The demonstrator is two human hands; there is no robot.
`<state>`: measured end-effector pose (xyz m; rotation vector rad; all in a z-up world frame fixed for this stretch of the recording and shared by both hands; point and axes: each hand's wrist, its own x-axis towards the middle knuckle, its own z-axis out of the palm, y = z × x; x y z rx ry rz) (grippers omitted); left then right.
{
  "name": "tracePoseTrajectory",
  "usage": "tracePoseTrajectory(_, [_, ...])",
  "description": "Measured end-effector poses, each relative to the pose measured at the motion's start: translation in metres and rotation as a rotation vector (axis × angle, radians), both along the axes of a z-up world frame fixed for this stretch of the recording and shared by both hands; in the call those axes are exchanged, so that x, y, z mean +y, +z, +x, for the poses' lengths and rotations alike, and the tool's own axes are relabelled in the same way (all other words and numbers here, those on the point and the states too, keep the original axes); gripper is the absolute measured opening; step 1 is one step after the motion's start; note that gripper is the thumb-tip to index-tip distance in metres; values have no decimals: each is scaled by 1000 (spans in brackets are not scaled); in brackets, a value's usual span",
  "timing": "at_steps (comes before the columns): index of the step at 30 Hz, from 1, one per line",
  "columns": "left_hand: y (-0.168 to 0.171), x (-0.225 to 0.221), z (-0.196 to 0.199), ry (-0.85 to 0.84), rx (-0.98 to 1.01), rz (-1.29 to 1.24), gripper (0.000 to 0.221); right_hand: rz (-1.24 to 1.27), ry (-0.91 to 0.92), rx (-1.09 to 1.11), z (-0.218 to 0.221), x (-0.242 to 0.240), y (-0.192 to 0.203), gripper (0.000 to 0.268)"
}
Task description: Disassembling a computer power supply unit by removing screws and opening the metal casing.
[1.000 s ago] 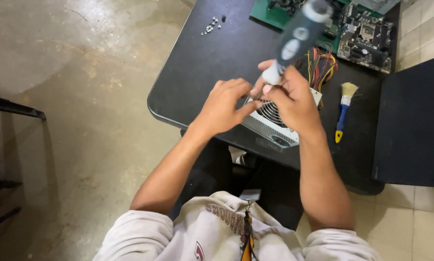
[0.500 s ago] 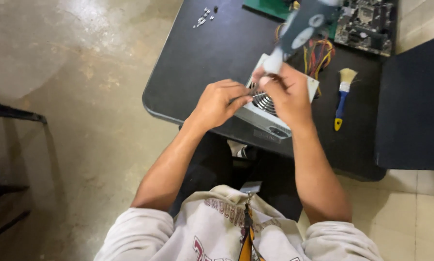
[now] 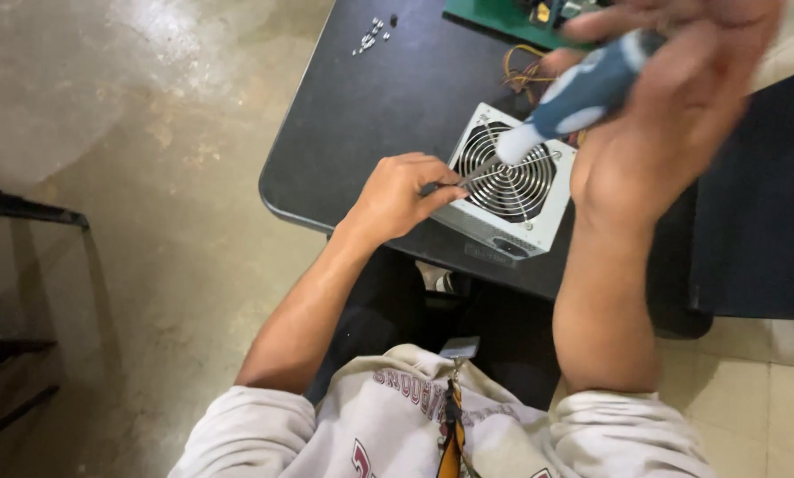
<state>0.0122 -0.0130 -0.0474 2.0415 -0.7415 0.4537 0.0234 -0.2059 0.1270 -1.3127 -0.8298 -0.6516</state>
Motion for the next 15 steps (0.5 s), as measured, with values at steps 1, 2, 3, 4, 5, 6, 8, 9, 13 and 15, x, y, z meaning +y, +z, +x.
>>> tracePoseTrajectory(1, [1,1,-2,6,8,1,18,1,6,8,6,6,-1,20])
tracePoseTrajectory(2, [4,1,-2,-9,37,-14,18,-5,-73,-126,13,13,-2,26])
tracePoseTrajectory(3, [7,2,-2,-25,67,-29,18,-13,-150,-261,20,19,-2,40])
tracePoseTrajectory(4, [14,5,-2,-21,70,-30,18,-13,-146,-258,23,18,-5,40])
tracePoseTrajectory(5, [21,9,-3,-76,148,4,14,62,28,-130,27,17,-7,41])
tracePoseTrajectory(6, [28,13,-3,-132,224,39,9,135,203,-2,30,17,-10,44])
tracePoseTrajectory(8, [44,16,-6,-197,213,61,15,78,480,56,68,-17,-33,18])
tracePoseTrajectory(9, [52,17,-7,-264,200,84,30,18,755,108,87,-34,-44,26])
tracePoseTrajectory(13, [53,9,-7,-285,192,50,30,-154,1207,67,86,-23,-13,21])
tracePoseTrajectory(15, [40,8,-5,-218,136,-41,25,-154,901,251,70,-26,-12,44])
